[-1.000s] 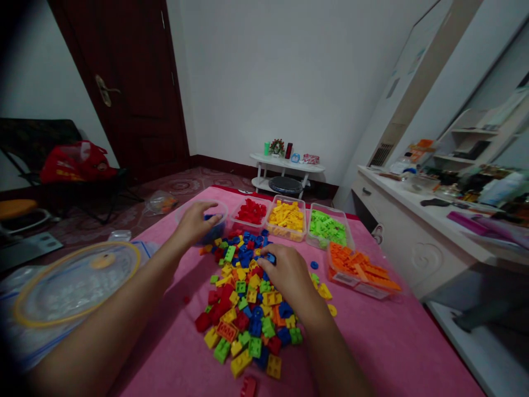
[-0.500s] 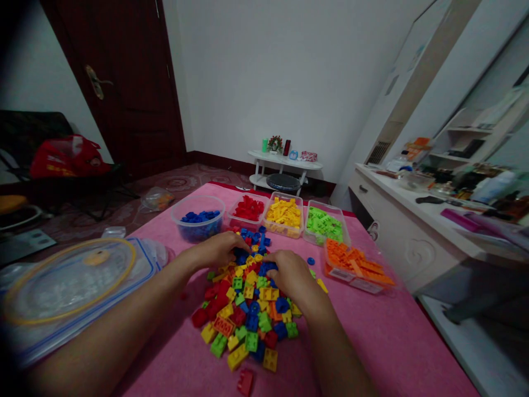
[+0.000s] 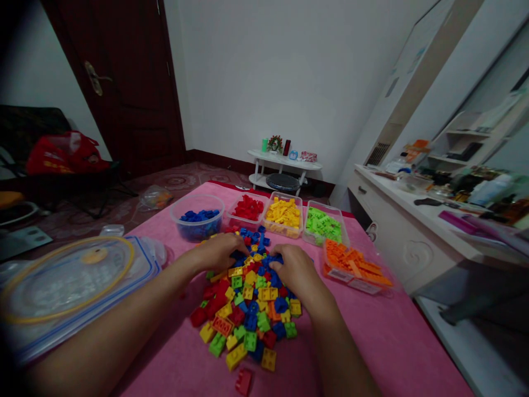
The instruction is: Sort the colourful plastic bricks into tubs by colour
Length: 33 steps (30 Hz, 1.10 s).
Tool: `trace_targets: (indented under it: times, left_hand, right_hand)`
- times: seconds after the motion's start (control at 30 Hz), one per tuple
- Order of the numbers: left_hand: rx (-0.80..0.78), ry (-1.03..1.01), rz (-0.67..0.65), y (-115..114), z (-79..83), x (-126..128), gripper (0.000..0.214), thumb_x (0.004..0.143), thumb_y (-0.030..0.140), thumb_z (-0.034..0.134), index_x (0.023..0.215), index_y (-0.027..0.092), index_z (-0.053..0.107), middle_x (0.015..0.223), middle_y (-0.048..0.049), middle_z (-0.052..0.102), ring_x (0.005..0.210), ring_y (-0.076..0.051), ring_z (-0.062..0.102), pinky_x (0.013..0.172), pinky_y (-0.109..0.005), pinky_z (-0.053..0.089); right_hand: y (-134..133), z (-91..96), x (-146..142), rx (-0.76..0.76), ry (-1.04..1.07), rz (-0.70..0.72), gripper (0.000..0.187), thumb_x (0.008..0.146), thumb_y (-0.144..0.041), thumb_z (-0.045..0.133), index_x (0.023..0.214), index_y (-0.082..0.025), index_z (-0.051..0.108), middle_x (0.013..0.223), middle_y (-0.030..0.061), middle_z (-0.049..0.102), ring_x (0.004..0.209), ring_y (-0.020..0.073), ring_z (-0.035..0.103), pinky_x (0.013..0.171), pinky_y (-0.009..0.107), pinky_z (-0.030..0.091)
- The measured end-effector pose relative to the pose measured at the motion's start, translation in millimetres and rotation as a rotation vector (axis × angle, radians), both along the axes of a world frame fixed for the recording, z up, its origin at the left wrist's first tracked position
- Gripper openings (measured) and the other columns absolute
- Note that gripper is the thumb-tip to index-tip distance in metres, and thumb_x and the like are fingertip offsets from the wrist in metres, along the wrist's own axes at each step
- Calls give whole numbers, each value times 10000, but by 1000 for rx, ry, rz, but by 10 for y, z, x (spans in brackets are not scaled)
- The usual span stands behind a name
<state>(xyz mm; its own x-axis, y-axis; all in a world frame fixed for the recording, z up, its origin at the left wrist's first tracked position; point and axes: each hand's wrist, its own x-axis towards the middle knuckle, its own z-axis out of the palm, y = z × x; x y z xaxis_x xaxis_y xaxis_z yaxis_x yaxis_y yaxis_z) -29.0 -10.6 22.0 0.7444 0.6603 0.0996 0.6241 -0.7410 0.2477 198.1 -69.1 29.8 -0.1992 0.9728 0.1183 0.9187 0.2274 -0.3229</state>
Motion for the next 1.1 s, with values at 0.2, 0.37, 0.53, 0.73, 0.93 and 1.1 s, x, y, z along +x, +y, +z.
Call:
trace_targets:
  times: [0.2, 0.37, 0.53, 0.73, 0.93, 1.1]
  left_hand:
    - [-55, -116, 66, 8, -34, 57, 400, 651, 91, 553, 986, 227, 725, 970, -52, 721, 873, -220, 640, 760, -278, 466]
    - [-462, -578, 127, -17, 25, 187, 295, 692, 158, 575, 959, 142, 699, 836, -47, 700, 701, -150, 606, 615, -221, 456]
    - [-1087, -963, 204, -179, 56, 347, 336, 634, 202, 653, 961, 129, 634, 725, -18, 628, 566, -91, 563, 508, -179, 421]
    - [-1307, -1051, 223, -247, 81, 380, 330, 598, 120, 585, 926, 143, 607, 697, -11, 610, 571, -102, 609, 473, -160, 429]
    - [-1347, -1024, 161, -210, 134, 290, 376, 568, 67, 533, 933, 119, 610, 853, -71, 657, 699, -165, 670, 538, -195, 492]
    - [-1605, -1113, 51, -176, 168, 242, 466, 611, 57, 568, 1074, 116, 577, 974, -116, 656, 790, -182, 676, 570, -187, 497]
  right_hand:
    - [-27, 51, -47, 14, 44, -9, 234, 738, -229, 656, 964, -222, 713, 967, 41, 711, 866, 209, 638, 729, 277, 446]
    - [-65, 202, -84, 178, 148, -33, 199, 745, -194, 636, 929, -198, 712, 903, 40, 713, 798, 194, 637, 717, 288, 456]
    - [-151, 346, -226, 398, 324, 16, 191, 766, -182, 613, 935, -196, 700, 975, 46, 707, 925, 202, 634, 826, 327, 470]
    - [-175, 371, -276, 443, 343, 37, 194, 769, -161, 616, 943, -188, 698, 987, 56, 708, 932, 209, 639, 847, 344, 477]
    - [-165, 365, -252, 446, 329, 24, 201, 756, -149, 629, 943, -173, 699, 971, 60, 710, 914, 208, 643, 837, 336, 483]
    - [-175, 369, -260, 446, 336, 14, 198, 758, -147, 623, 936, -179, 704, 969, 53, 712, 909, 202, 647, 829, 322, 481]
